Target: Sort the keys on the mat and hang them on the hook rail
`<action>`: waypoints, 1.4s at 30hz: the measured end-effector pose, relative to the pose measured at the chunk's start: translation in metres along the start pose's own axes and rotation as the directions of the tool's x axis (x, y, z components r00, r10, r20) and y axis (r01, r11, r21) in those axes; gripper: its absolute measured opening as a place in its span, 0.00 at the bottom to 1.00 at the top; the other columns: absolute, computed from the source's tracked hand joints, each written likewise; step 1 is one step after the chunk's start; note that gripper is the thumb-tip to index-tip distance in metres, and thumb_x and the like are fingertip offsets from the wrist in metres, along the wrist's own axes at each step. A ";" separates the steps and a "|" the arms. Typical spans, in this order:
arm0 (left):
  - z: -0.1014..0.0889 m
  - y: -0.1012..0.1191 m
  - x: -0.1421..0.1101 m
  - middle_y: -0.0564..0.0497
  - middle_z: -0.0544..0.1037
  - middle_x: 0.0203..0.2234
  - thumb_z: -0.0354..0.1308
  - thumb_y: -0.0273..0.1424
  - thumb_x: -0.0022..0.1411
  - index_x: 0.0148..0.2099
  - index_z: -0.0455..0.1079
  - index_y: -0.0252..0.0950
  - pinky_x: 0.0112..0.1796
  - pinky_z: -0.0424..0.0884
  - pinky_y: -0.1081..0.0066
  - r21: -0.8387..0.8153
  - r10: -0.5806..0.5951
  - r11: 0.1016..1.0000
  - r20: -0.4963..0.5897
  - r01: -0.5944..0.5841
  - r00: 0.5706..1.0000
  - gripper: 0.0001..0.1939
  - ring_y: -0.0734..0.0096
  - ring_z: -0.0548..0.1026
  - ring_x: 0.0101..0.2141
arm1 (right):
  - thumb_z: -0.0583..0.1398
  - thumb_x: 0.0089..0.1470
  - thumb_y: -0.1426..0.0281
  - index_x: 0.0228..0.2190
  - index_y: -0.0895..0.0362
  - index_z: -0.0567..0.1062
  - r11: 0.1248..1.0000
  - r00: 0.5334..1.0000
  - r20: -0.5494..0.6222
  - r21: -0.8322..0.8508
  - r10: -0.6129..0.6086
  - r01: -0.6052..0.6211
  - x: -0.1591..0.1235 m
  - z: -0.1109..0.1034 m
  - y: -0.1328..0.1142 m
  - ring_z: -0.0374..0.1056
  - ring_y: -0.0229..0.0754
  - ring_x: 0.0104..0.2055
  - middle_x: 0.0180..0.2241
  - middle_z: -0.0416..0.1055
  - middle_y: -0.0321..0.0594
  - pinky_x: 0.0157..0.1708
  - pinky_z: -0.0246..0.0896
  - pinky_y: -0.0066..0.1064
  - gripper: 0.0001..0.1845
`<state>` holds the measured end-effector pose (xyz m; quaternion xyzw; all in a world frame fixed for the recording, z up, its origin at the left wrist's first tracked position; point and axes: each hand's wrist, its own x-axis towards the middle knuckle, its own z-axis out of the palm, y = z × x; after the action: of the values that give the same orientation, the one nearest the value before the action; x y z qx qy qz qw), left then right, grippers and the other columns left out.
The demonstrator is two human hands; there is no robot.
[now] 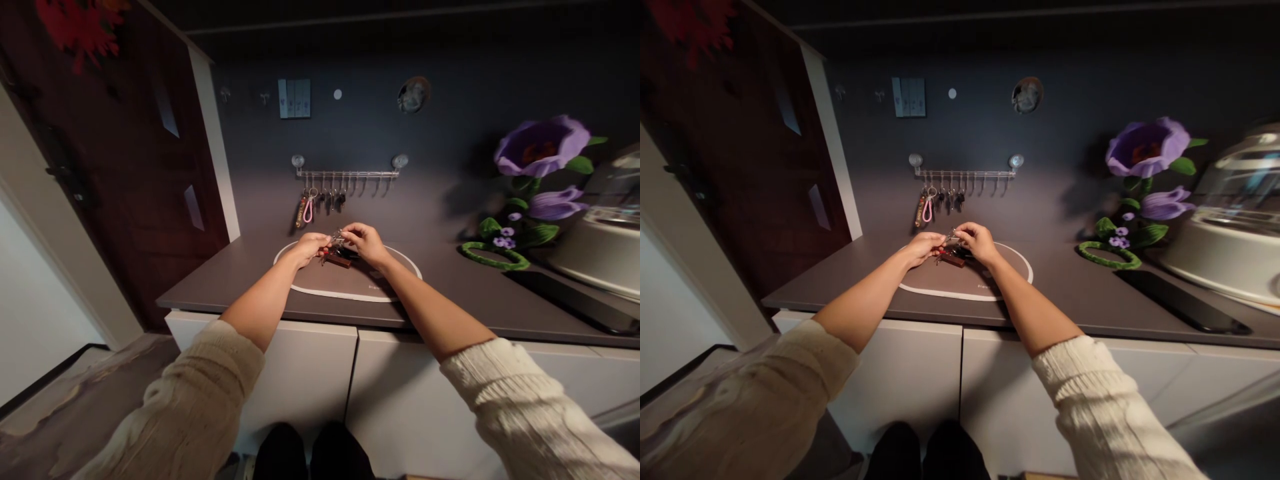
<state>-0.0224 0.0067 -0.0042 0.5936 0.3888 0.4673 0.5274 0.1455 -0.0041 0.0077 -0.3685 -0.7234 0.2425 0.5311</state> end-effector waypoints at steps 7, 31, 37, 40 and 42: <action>0.002 -0.001 0.002 0.52 0.72 0.24 0.56 0.29 0.55 0.33 0.69 0.30 0.25 0.61 0.79 0.003 0.049 0.999 -0.023 -0.049 0.999 0.06 0.84 0.66 0.22 | 0.59 0.43 0.58 0.28 0.57 0.67 0.989 0.998 -0.052 0.141 0.045 -0.038 0.002 -0.001 0.001 0.61 0.32 0.24 0.24 0.64 0.32 0.26 0.60 0.25 0.15; 0.005 -0.016 0.013 0.50 0.74 0.23 0.50 0.32 0.56 0.29 0.71 0.31 0.31 0.61 0.74 0.573 0.423 0.767 -0.114 -0.289 0.899 0.12 0.74 0.68 0.26 | 0.56 0.45 0.64 0.25 0.58 0.65 1.000 0.957 -0.291 0.011 0.005 -0.002 0.054 -0.023 -0.003 0.62 0.33 0.25 0.25 0.64 0.34 0.27 0.62 0.27 0.09; 0.003 -0.015 0.011 0.50 0.72 0.23 0.48 0.32 0.59 0.25 0.69 0.33 0.30 0.56 0.73 0.798 0.510 0.562 -0.126 -0.218 0.851 0.14 0.74 0.66 0.27 | 0.55 0.45 0.66 0.25 0.59 0.68 0.996 0.878 -0.471 0.050 0.085 -0.069 0.085 -0.021 0.005 0.62 0.32 0.22 0.24 0.68 0.35 0.27 0.63 0.28 0.08; 0.004 -0.014 0.009 0.49 0.72 0.24 0.47 0.32 0.60 0.26 0.69 0.33 0.30 0.56 0.73 0.835 0.532 0.516 -0.136 -0.192 0.836 0.15 0.73 0.66 0.28 | 0.55 0.44 0.66 0.24 0.60 0.70 0.995 0.842 -0.531 0.038 0.100 -0.094 0.096 -0.016 0.007 0.64 0.34 0.23 0.23 0.70 0.37 0.28 0.63 0.27 0.09; 0.003 -0.014 0.010 0.49 0.72 0.24 0.46 0.33 0.60 0.26 0.69 0.34 0.31 0.56 0.73 0.842 0.535 0.510 -0.149 -0.177 0.831 0.15 0.73 0.66 0.28 | 0.55 0.44 0.66 0.23 0.60 0.71 0.993 0.824 -0.553 0.052 0.120 -0.110 0.103 -0.013 0.007 0.66 0.35 0.24 0.23 0.71 0.38 0.28 0.62 0.26 0.10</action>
<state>-0.0163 0.0171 -0.0170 0.7267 0.5186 0.4506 0.0038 0.1432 0.0818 0.0674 -0.4612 -0.5122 0.1632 0.7059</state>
